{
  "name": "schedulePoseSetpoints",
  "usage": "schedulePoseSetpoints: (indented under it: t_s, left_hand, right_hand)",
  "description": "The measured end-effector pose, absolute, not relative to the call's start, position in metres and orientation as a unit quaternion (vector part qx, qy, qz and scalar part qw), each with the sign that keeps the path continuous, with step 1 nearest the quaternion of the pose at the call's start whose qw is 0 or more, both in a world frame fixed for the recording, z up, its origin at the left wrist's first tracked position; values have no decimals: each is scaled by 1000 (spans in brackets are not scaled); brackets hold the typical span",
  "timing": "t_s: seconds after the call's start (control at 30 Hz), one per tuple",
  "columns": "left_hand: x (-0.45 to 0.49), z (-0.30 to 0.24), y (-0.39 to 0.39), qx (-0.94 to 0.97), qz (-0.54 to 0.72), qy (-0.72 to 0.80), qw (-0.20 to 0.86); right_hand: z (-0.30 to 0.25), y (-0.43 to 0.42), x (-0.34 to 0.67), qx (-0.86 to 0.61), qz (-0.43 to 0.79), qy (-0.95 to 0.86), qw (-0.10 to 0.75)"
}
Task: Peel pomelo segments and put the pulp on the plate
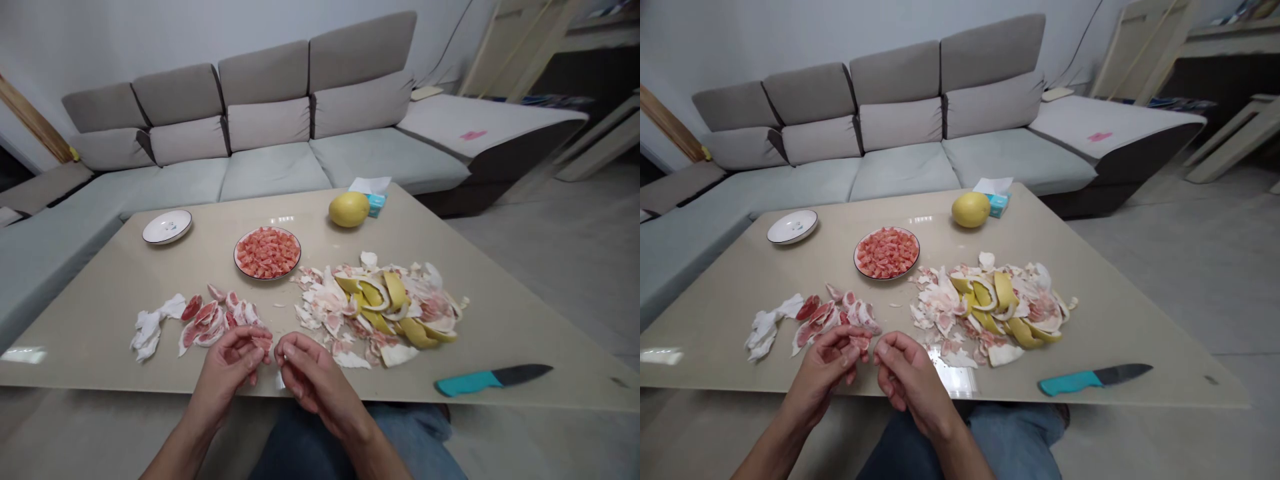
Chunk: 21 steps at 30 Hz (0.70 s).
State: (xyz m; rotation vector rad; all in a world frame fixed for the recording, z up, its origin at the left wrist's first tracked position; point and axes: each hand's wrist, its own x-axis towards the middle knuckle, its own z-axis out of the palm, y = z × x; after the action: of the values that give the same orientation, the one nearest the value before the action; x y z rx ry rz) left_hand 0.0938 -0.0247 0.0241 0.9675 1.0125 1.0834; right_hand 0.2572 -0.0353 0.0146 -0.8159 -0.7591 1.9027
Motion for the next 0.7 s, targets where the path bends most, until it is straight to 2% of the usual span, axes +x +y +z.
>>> schedulePoseSetpoints:
  t_s: [0.17,0.33,0.57,0.7]
  left_hand:
    - [94,18,-28,510,496,483,511]
    - [98,21,-30,617,508,465,381]
    - [101,23,-29,606,513,461,396]
    - [105,23,-33,554,517,472,452]
  right_hand:
    - [15,-36,254,-447,649,-376,488]
    - [15,-34,255,-501,565,-425,499]
    - [14,-35,252,-522,497,-464,515]
    - [16,-37,249,-535,444,-483,531]
